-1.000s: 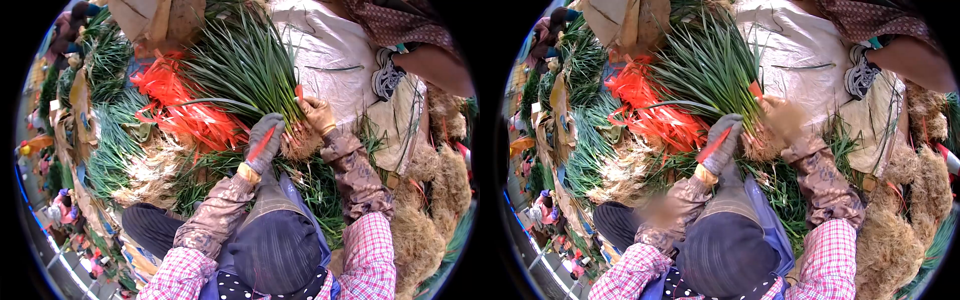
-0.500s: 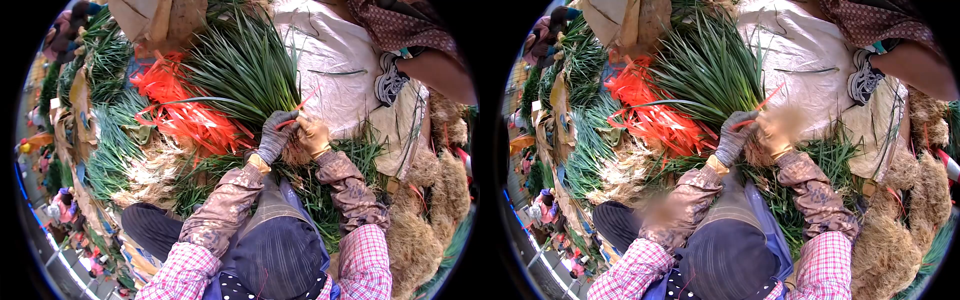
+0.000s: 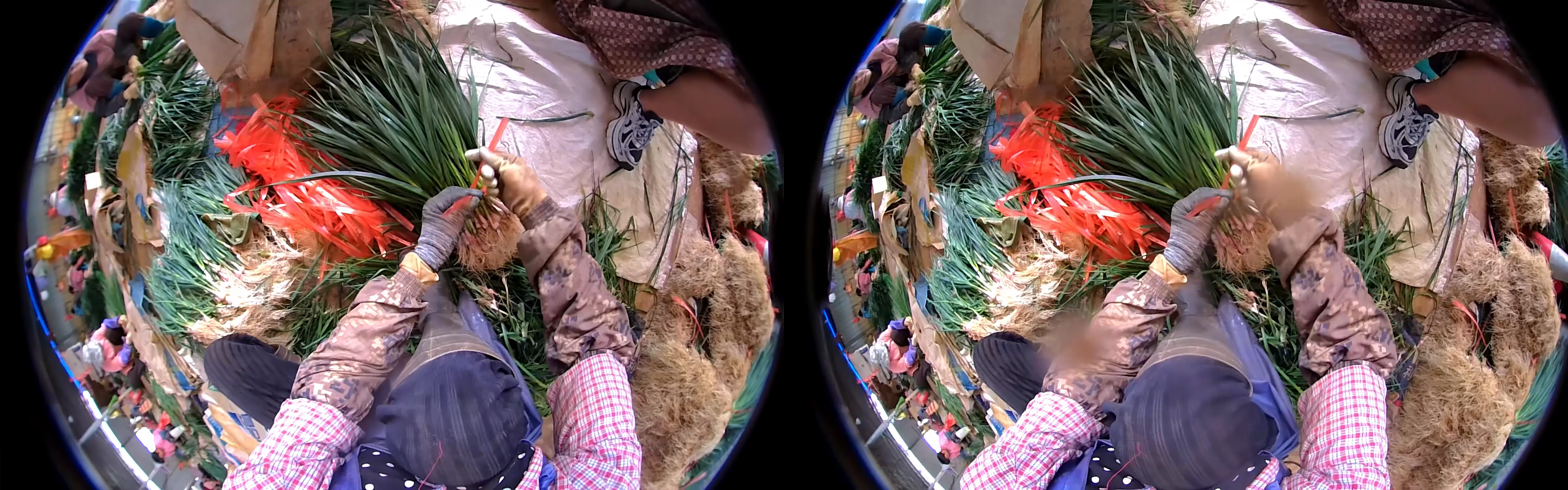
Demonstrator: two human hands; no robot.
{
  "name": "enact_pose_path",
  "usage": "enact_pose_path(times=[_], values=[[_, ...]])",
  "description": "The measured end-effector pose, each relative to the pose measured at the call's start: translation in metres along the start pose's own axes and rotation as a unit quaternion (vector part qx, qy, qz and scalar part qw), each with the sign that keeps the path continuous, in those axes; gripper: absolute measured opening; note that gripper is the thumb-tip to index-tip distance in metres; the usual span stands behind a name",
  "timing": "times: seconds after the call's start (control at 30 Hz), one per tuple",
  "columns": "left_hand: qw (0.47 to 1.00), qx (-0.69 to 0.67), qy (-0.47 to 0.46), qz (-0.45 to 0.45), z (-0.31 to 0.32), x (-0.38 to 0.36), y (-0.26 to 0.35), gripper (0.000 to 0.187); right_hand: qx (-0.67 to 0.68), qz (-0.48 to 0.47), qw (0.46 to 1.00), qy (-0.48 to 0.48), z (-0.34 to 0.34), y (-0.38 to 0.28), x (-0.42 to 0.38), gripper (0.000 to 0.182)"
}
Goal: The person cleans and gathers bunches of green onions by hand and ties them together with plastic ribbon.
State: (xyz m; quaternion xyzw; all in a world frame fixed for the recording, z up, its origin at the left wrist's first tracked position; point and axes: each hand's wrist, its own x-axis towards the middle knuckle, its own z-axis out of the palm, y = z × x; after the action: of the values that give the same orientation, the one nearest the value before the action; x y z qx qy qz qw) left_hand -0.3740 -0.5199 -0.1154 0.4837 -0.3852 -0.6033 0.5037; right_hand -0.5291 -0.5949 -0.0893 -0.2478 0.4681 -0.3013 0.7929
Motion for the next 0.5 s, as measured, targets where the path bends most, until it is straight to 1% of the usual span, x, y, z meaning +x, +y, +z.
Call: enact_pose_path(times=[0.03, 0.07, 0.1, 0.13, 0.17, 0.27, 0.3, 0.33, 0.37, 0.4, 0.43, 0.47, 0.5], values=[[0.998, 0.049, -0.015, 0.037, -0.004, 0.005, -0.009, 0.014, -0.024, -0.026, 0.999, 0.013, -0.003, 0.001, 0.004, 0.029], [0.998, 0.005, -0.028, -0.056, -0.008, 0.007, 0.0, 0.017, -0.051, -0.049, 0.997, 0.014, -0.013, 0.005, 0.007, 0.029], [0.987, -0.041, -0.041, -0.149, -0.014, 0.009, 0.015, 0.019, -0.111, -0.097, 0.989, 0.004, -0.032, 0.014, 0.014, 0.029], [0.965, -0.086, -0.054, -0.24, -0.017, 0.011, 0.022, 0.022, -0.186, -0.155, 0.97, -0.011, -0.057, 0.027, 0.02, 0.029], [0.958, -0.139, -0.043, -0.249, -0.018, 0.013, 0.02, 0.026, -0.239, -0.206, 0.949, -0.026, -0.076, 0.039, 0.018, 0.029], [0.895, -0.282, -0.089, -0.333, -0.031, 0.02, 0.017, 0.031, -0.281, -0.14, 0.949, -0.033, -0.067, 0.024, -0.034, 0.029], [0.885, -0.286, -0.099, -0.355, -0.031, 0.021, 0.02, 0.031, -0.282, -0.136, 0.949, -0.04, -0.056, 0.021, -0.052, 0.03], [0.88, -0.275, -0.103, -0.374, -0.032, 0.024, 0.021, 0.031, -0.193, -0.083, 0.978, 0.008, -0.021, 0.016, -0.079, 0.027], [0.874, -0.265, -0.108, -0.392, -0.033, 0.028, 0.022, 0.031, -0.243, -0.176, 0.954, 0.017, -0.015, 0.038, -0.087, 0.023], [0.868, -0.254, -0.113, -0.411, -0.032, 0.033, 0.026, 0.03, -0.289, -0.266, 0.919, 0.025, -0.007, 0.054, -0.09, 0.019], [0.872, -0.217, -0.122, -0.421, -0.03, 0.036, 0.031, 0.026, -0.435, -0.307, 0.846, 0.016, -0.004, 0.061, -0.095, 0.016], [0.881, -0.137, -0.113, -0.439, -0.022, 0.04, 0.043, 0.025, -0.587, -0.357, 0.726, 0.03, 0.012, 0.07, -0.097, 0.015], [0.892, -0.082, -0.122, -0.428, -0.014, 0.039, 0.051, 0.025, -0.639, -0.365, 0.676, 0.038, 0.019, 0.093, -0.09, 0.017]])
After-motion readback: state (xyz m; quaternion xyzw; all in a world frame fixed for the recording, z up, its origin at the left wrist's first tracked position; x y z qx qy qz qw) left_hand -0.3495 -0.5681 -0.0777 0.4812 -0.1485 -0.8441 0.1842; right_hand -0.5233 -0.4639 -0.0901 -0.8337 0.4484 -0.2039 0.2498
